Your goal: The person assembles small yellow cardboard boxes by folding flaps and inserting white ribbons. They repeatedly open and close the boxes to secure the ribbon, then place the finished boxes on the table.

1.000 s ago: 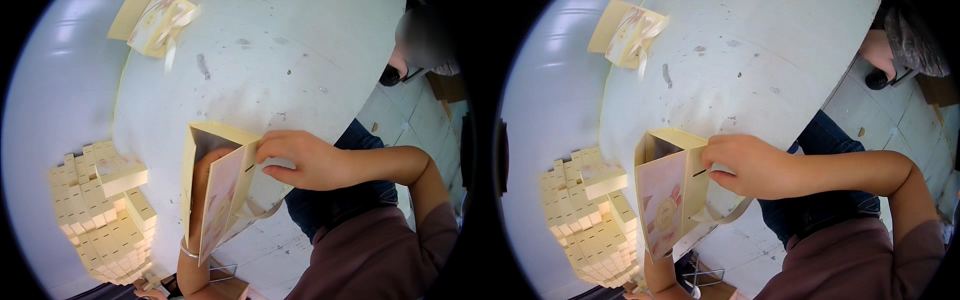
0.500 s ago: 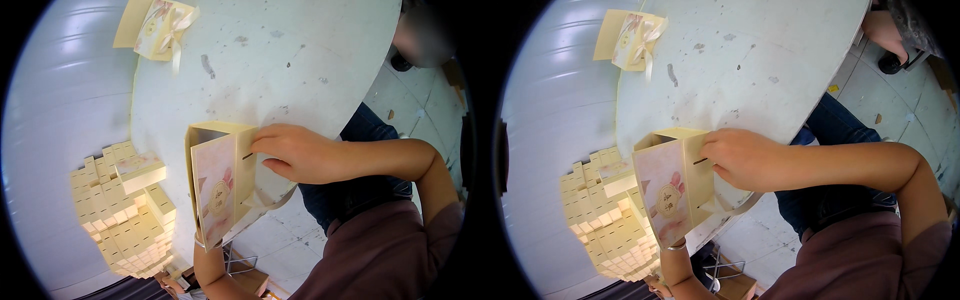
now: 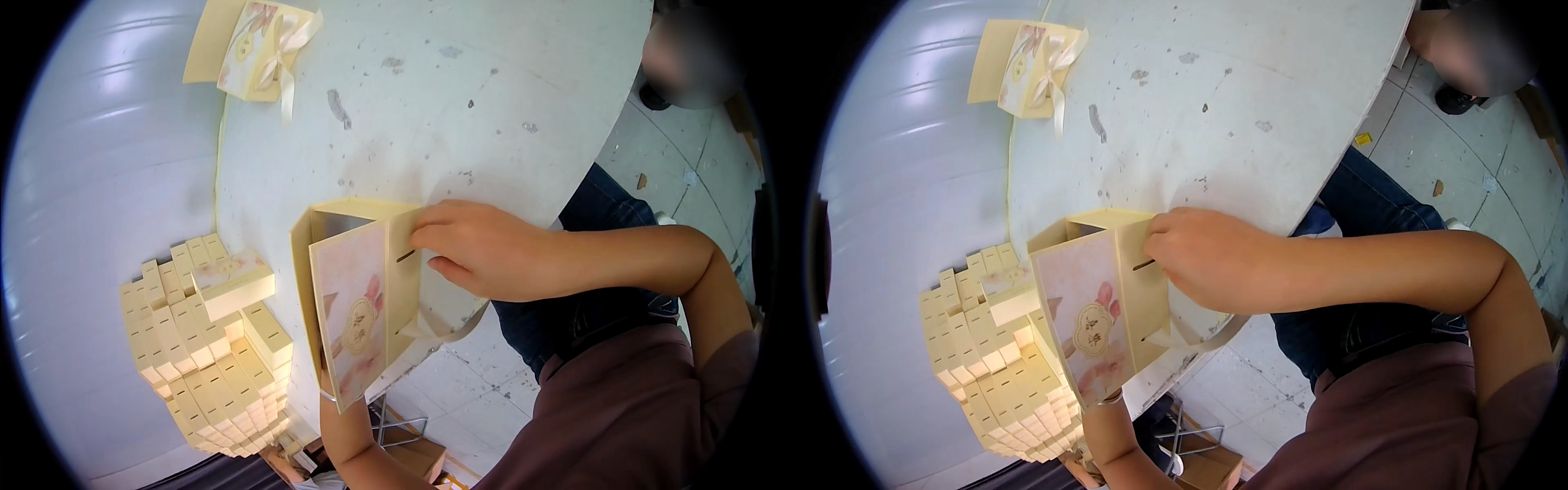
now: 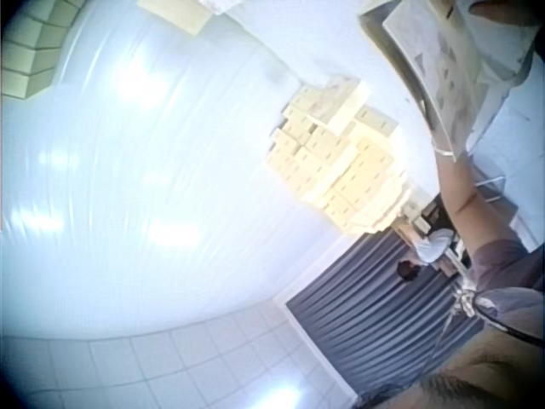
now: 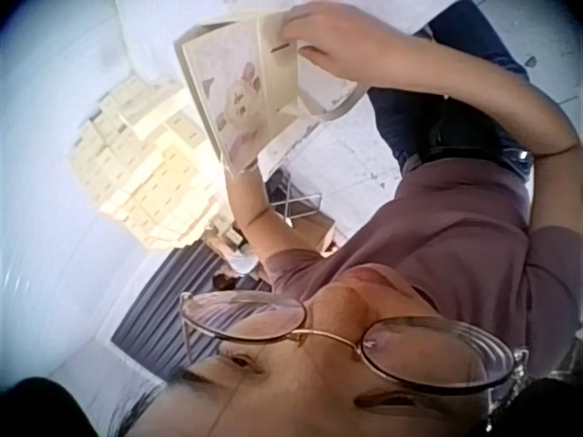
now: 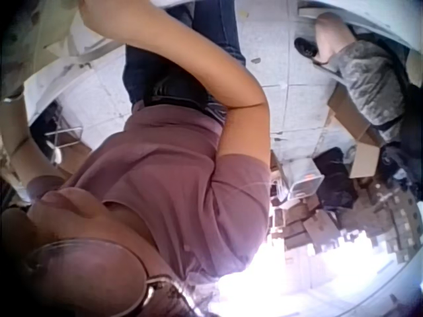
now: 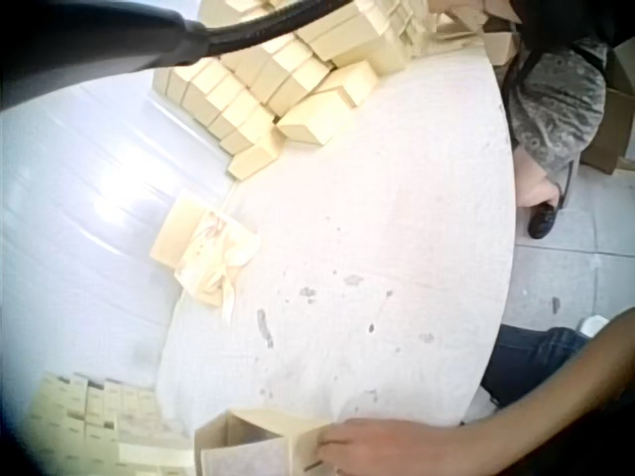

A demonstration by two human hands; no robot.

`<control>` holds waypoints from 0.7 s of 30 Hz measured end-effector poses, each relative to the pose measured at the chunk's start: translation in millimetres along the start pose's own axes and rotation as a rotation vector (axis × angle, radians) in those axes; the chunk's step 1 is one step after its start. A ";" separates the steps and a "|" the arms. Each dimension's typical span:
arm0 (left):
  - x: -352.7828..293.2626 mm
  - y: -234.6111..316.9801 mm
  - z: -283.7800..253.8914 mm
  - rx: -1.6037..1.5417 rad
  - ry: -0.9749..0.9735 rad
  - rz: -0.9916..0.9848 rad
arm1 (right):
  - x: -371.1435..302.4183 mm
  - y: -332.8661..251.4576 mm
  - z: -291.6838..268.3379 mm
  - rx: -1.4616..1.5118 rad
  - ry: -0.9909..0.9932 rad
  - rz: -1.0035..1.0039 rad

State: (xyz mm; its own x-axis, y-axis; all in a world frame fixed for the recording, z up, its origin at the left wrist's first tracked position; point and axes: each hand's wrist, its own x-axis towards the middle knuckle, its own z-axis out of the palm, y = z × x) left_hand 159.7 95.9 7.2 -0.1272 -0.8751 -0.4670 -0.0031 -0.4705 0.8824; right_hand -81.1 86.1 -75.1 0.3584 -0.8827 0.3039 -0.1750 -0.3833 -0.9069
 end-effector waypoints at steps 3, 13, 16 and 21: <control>1.1 -7.4 -7.8 0.075 -0.060 0.076 | 0.4 -1.6 -1.6 -0.039 -0.002 -0.024; 1.4 19.9 54.8 0.102 0.315 -0.142 | 1.3 1.0 0.7 -0.015 0.033 -0.024; -1.4 15.0 48.3 0.022 0.210 -0.114 | 1.3 2.3 4.4 -0.020 0.109 -0.067; -0.9 -11.1 -12.9 0.025 -0.032 0.045 | 1.3 1.9 4.6 -0.023 0.108 -0.069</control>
State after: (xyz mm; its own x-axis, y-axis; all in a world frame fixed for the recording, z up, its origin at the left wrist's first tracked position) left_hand 172.6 100.4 -3.0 -0.1591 -0.8910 -0.4252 -0.0218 -0.4274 0.9038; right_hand -76.8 85.5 -77.8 0.2692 -0.8779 0.3961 -0.1750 -0.4490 -0.8762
